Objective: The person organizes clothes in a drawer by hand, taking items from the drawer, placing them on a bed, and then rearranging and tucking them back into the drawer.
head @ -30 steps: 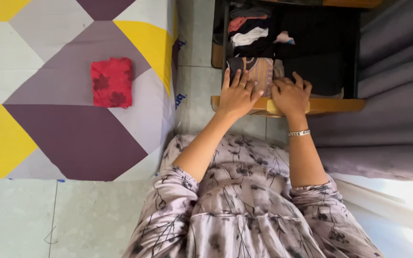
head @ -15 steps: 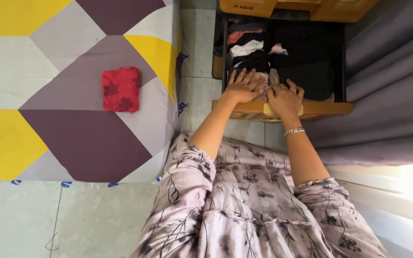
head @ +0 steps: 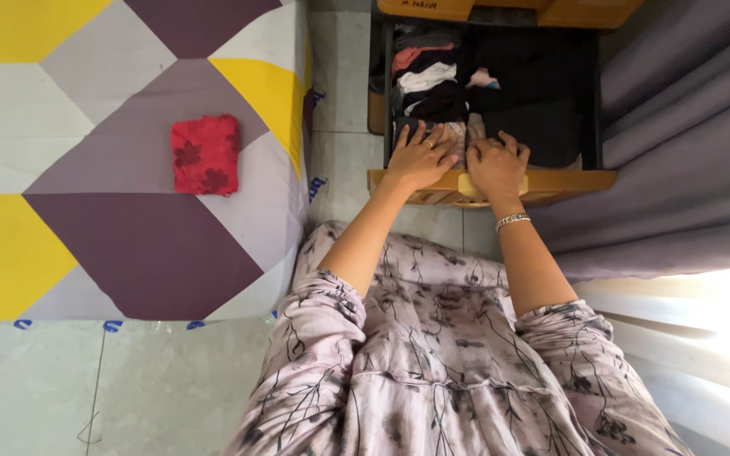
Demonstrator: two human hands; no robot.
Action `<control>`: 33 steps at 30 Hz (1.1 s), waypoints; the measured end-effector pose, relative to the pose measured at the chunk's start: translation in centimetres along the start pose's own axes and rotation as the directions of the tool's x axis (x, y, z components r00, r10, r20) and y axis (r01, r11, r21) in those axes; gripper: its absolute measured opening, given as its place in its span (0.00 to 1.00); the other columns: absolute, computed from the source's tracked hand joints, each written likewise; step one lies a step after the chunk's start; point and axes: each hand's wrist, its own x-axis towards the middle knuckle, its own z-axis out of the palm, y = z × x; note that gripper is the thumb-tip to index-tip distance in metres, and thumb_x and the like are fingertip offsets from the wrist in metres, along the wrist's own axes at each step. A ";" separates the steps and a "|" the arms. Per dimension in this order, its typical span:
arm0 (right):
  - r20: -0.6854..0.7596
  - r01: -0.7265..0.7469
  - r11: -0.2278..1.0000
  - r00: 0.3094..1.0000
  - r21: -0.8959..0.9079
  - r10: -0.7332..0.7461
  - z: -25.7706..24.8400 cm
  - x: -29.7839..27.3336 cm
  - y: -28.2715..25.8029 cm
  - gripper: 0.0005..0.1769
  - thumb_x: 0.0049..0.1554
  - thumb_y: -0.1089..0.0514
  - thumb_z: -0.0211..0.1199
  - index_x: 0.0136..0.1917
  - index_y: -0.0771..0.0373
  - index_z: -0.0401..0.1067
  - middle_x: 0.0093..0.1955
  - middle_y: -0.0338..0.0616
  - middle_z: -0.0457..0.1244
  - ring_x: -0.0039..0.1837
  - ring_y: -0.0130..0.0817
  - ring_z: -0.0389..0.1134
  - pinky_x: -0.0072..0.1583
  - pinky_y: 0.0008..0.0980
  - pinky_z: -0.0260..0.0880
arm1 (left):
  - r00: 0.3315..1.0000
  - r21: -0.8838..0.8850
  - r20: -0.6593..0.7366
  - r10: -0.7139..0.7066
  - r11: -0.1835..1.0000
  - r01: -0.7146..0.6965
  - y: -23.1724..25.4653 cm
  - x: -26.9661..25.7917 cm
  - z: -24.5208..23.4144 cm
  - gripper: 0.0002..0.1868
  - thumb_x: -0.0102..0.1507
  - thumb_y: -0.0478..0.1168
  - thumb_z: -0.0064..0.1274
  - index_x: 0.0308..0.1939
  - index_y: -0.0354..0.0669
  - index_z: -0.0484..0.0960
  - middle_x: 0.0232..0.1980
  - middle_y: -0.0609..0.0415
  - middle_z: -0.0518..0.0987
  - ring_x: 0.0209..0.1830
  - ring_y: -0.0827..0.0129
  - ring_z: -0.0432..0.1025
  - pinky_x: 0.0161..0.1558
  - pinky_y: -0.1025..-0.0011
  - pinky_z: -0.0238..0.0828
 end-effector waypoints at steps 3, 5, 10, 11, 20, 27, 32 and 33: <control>-0.030 0.027 0.999 0.999 0.018 -0.027 -0.2 -0.3 0.2 0.17 0.65 0.49 0.55 0.51 0.58 0.81 0.54 0.45 0.72 0.71 0.46 0.63 0.69 0.54 0.53 | 1.000 0.017 -0.004 0.000 1.000 0.000 0.2 -0.4 -0.2 0.31 0.71 0.63 0.27 0.76 0.66 0.64 0.83 0.57 0.54 0.83 0.50 0.44 0.78 0.44 0.29; -0.037 0.020 0.999 0.999 0.025 -0.019 -0.3 -0.1 0.0 0.17 0.64 0.49 0.55 0.49 0.58 0.82 0.53 0.45 0.72 0.70 0.46 0.64 0.68 0.54 0.53 | 1.000 0.020 -0.026 0.012 1.000 -0.012 0.2 -0.6 -0.6 0.31 0.71 0.63 0.28 0.76 0.65 0.64 0.82 0.55 0.54 0.83 0.49 0.44 0.78 0.43 0.30; -0.062 0.007 0.998 0.998 0.056 -0.004 -0.2 -0.8 0.1 0.15 0.63 0.51 0.56 0.48 0.58 0.82 0.52 0.45 0.72 0.69 0.46 0.65 0.69 0.52 0.53 | 0.998 0.033 -0.059 0.032 0.999 -0.030 0.5 -0.8 -0.9 0.31 0.71 0.64 0.29 0.75 0.64 0.65 0.82 0.55 0.55 0.82 0.49 0.46 0.77 0.43 0.32; -0.090 0.027 0.999 0.996 0.041 -0.023 -0.1 -0.9 0.3 0.14 0.64 0.51 0.56 0.48 0.58 0.81 0.52 0.45 0.72 0.69 0.45 0.65 0.69 0.51 0.54 | 0.996 0.031 -0.078 0.037 0.999 -0.035 0.5 -0.7 -1.0 0.31 0.70 0.64 0.29 0.75 0.64 0.65 0.81 0.54 0.55 0.81 0.48 0.46 0.76 0.42 0.32; -0.127 0.046 0.998 0.991 0.051 -0.040 -0.1 -1.7 0.5 0.12 0.64 0.52 0.59 0.48 0.57 0.81 0.51 0.43 0.72 0.69 0.44 0.67 0.70 0.50 0.55 | 0.989 0.064 -0.137 0.063 0.996 -0.055 0.1 -0.4 0.5 0.32 0.70 0.63 0.32 0.75 0.60 0.65 0.82 0.52 0.55 0.82 0.46 0.46 0.77 0.40 0.34; 0.456 -0.240 0.930 0.885 0.279 0.092 -5.8 4.6 0.7 0.16 0.63 0.49 0.59 0.62 0.52 0.77 0.57 0.46 0.69 0.61 0.48 0.70 0.61 0.44 0.69 | 0.977 -0.035 -0.181 0.109 0.993 -0.117 -0.3 -0.3 0.8 0.32 0.70 0.61 0.31 0.74 0.55 0.67 0.80 0.47 0.53 0.80 0.41 0.44 0.74 0.37 0.32; 0.383 0.031 0.927 0.905 0.374 -0.185 -7.2 11.3 -1.7 0.31 0.54 0.65 0.64 0.70 0.53 0.70 0.64 0.47 0.65 0.60 0.48 0.69 0.59 0.42 0.70 | 0.969 0.022 -0.224 0.104 0.995 -0.101 0.2 -1.8 -0.2 0.28 0.71 0.59 0.36 0.69 0.53 0.74 0.80 0.47 0.59 0.81 0.43 0.48 0.76 0.39 0.36; 0.366 0.152 0.878 0.867 0.454 -0.339 -6.6 11.9 -2.1 0.40 0.47 0.69 0.68 0.72 0.53 0.67 0.65 0.50 0.63 0.61 0.49 0.67 0.59 0.42 0.70 | 0.951 -0.031 -0.291 0.101 0.993 -0.115 0.3 -2.1 -0.2 0.28 0.70 0.58 0.38 0.69 0.52 0.75 0.79 0.47 0.61 0.80 0.44 0.50 0.77 0.39 0.37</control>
